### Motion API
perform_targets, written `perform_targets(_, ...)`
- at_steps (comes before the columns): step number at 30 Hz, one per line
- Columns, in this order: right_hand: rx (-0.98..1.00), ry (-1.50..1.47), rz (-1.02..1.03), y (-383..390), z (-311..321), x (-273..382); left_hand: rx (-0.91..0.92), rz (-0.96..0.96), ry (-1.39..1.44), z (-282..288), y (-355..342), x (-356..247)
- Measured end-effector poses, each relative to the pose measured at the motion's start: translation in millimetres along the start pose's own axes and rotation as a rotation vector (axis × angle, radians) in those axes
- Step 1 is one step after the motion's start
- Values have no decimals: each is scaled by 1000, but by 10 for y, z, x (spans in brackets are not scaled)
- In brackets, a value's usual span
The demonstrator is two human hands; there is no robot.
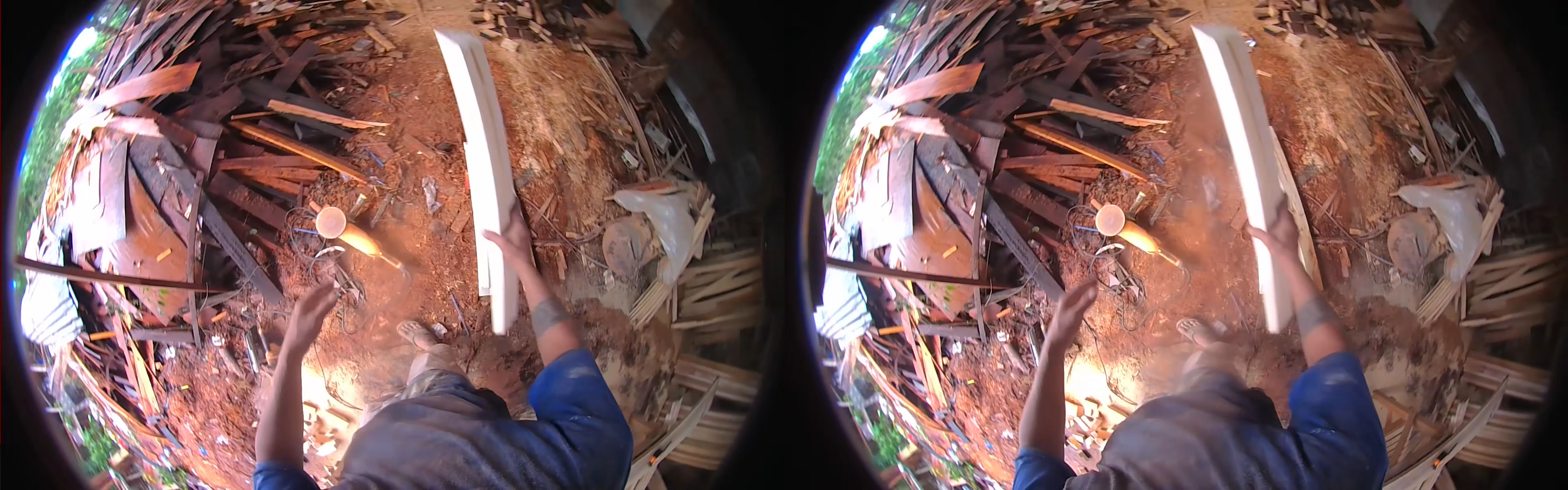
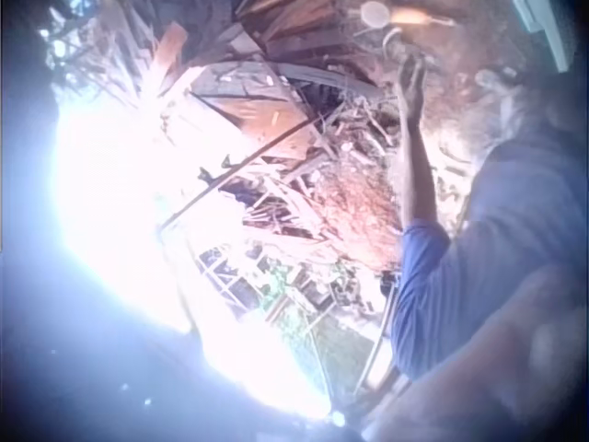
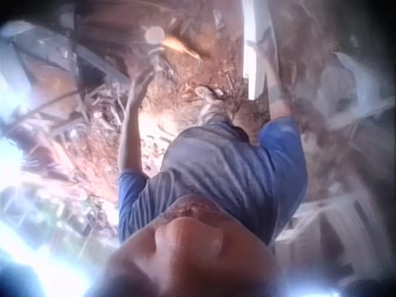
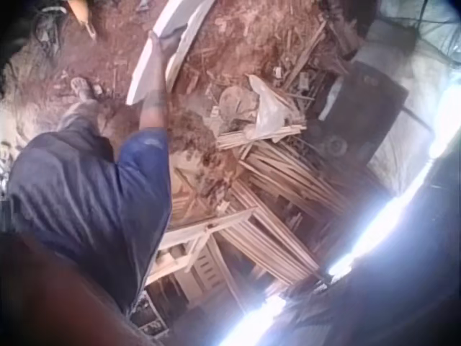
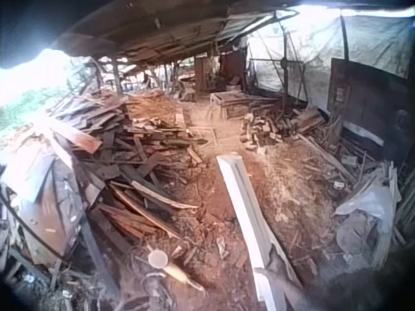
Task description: The person marks lines on a wooden plank using a square and a pen, then cuts several sections from the end of the plank using a circular saw, placing the cut pieces on the ground and moving the plank for subsequent cuts.
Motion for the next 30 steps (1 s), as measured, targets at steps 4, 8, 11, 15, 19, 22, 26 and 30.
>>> perform_targets(4, 130, 81, -409, 663, 145, -507, -257, 408, 152, -7, 1605, 1875)
perform_targets(8, 46, 342, -530, 966, 340, -1195, -392, 695, 332, -190, 2880, 2381)
perform_targets(11, 133, 454, -652, 623, 185, -1007, -541, 782, 448, -314, 3576, 2421)
perform_targets(15, -28, 600, -551, -401, 826, -1296, -469, 671, 362, -356, 3498, 2406)
perform_targets(19, -19, 804, -598, -726, 96, -475, -593, 635, 119, -617, 3692, 1957)
perform_targets(22, 74, 908, -449, -447, -376, -1091, -627, 590, 206, -991, 3670, 1964)
perform_targets(26, 698, 782, -220, 1294, -2836, -303, -961, 656, 372, -1729, 4678, 2040)
perform_targets(30, 1362, 510, 118, 3287, -4326, 618, -1452, 651, 436, -2475, 6016, 1976)
Point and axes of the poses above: each hand's wrist, its own y-axis away from the middle knuckle, its own z-axis out of the back of the hand, x = y × z, the point moved 5 cm from there along -y, towards the middle knuckle, and after that the axes turned 9 degrees about x, right-handed, at the moved point
